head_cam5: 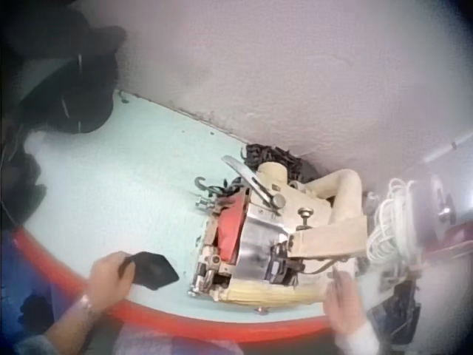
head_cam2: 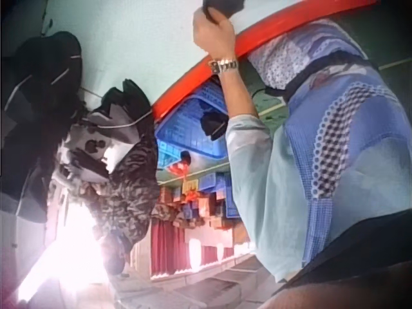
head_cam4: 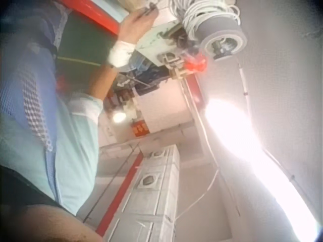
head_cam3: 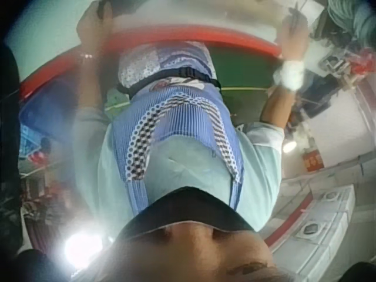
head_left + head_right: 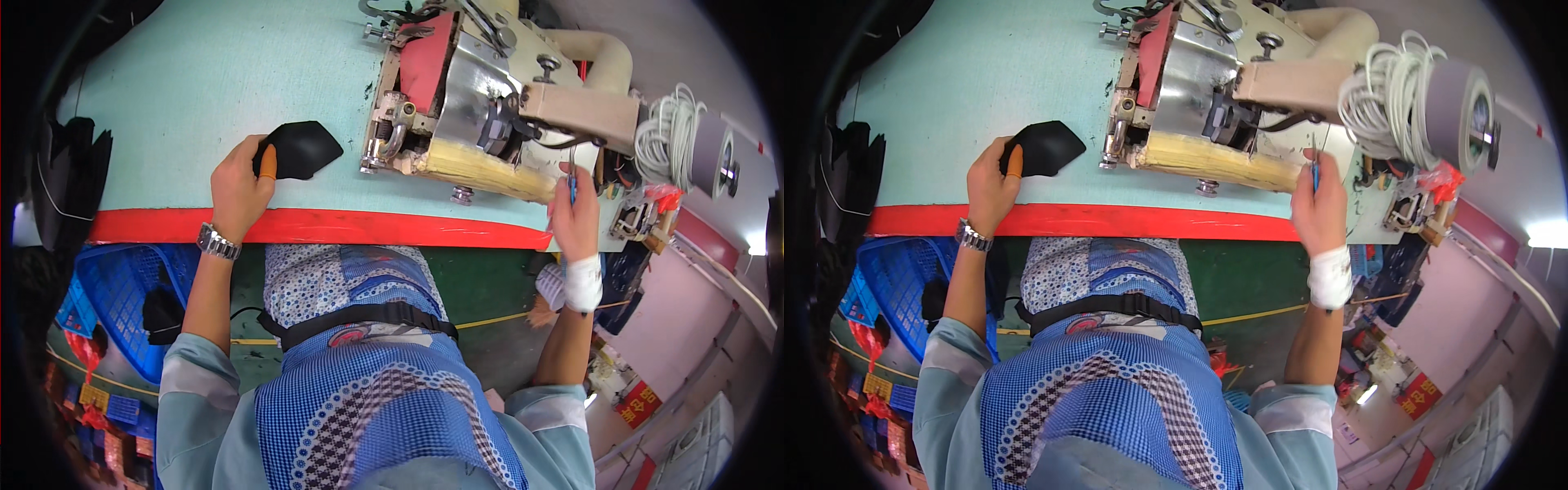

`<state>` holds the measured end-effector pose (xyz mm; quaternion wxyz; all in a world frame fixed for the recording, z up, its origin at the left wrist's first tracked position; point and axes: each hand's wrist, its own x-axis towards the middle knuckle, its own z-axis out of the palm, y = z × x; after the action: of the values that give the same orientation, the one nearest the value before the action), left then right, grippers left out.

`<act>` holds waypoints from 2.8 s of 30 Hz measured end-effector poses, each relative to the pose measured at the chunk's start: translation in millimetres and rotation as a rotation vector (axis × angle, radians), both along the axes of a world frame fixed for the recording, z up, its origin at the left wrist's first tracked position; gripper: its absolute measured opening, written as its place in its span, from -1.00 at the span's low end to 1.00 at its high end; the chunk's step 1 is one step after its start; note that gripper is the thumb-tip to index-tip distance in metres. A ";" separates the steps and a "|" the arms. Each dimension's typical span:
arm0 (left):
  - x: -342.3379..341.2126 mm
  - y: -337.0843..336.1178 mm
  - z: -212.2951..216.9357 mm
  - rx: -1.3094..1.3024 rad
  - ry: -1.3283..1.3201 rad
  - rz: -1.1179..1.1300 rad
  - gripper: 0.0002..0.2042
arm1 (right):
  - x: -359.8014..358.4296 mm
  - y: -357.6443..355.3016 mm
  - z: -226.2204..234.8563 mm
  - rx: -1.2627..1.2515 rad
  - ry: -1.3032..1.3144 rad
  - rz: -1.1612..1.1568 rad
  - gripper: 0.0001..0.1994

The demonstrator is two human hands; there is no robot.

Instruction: The person thins the edges of a leather piece using an industrial skiving machine.

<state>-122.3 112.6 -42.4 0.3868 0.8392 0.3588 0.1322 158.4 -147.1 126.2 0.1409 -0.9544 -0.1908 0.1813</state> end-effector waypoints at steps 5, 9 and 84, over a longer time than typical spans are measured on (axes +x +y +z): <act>-3.3 -11.0 -22.9 0.238 -0.130 0.044 -0.85 | -54.7 66.2 54.2 -0.204 -0.171 0.890 -0.63; -7.9 -4.6 -24.9 0.182 -0.128 0.053 -0.85 | -55.4 125.6 70.1 -0.279 -0.360 1.417 -0.54; -1.5 54.7 -37.7 0.614 -0.481 0.078 -0.68 | -78.1 99.9 53.9 0.214 -0.309 1.435 -0.68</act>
<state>-123.9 167.3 -80.1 0.1854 0.8468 0.2332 0.4407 80.3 -47.2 180.1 0.0518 -0.5909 -0.8018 0.0730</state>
